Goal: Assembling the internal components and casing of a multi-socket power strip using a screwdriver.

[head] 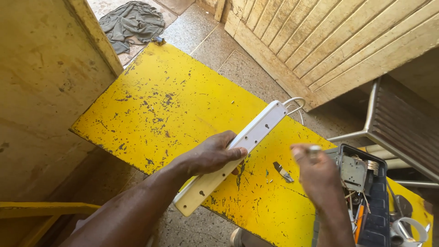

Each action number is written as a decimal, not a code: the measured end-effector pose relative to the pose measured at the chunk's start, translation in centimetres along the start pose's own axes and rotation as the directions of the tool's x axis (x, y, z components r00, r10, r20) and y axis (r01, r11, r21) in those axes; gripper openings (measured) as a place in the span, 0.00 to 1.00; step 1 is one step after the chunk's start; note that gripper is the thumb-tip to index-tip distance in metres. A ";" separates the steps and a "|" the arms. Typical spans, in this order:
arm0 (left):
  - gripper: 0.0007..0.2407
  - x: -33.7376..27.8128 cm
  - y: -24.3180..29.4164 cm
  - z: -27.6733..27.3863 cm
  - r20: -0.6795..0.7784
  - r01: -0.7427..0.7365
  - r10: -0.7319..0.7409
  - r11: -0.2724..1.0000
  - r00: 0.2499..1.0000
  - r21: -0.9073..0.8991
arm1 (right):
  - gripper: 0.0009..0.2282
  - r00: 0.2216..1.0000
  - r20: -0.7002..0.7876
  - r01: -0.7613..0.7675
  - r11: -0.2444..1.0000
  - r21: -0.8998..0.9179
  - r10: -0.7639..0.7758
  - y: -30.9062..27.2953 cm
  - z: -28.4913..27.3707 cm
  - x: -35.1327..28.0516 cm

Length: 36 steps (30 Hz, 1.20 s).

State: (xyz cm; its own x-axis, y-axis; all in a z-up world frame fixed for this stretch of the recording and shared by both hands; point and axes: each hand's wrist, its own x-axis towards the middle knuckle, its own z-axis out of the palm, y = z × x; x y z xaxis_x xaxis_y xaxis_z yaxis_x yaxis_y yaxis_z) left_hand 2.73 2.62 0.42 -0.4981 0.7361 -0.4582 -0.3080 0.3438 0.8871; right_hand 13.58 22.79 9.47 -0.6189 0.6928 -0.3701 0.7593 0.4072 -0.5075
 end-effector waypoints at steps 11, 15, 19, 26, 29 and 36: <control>0.16 0.3 0.5 0.2 -0.022 0.115 -0.114 0.992 0.993 0.052 | 0.17 0.968 0.133 -0.138 0.892 -0.431 0.214 2.9 3.3 -1.0; 0.17 1.0 -0.3 0.0 0.010 0.068 -0.069 0.997 0.998 0.020 | 0.15 0.970 0.151 -0.091 0.860 -0.502 0.191 2.9 3.6 -0.5; 0.18 1.2 -0.6 -0.2 0.062 0.049 -0.046 0.998 0.997 -0.049 | 0.17 0.965 0.190 -0.054 0.848 -0.527 0.179 3.6 3.8 0.2; 0.23 1.1 -0.7 -0.4 0.116 0.035 -0.029 0.998 0.993 -0.050 | 0.11 0.958 0.224 -0.042 0.859 -0.510 0.180 3.7 4.1 0.6; 0.19 1.0 -0.6 -0.6 0.134 0.024 -0.015 0.998 0.991 -0.065 | 0.11 0.951 0.234 -0.043 0.835 -0.549 0.203 3.5 4.0 0.8; 0.22 1.1 -0.6 -0.4 0.145 0.016 -0.010 0.999 0.989 -0.042 | 0.10 0.993 0.101 0.070 0.980 -0.186 -0.052 3.3 3.0 0.9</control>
State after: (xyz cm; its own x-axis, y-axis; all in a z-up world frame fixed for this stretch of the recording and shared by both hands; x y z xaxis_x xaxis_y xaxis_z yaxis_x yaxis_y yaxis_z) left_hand 2.04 3.03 -0.60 -0.3720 0.8094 -0.4544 -0.3499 0.3311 0.8763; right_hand 14.89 23.01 5.12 -0.6749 0.6068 -0.4199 0.7379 0.5585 -0.3790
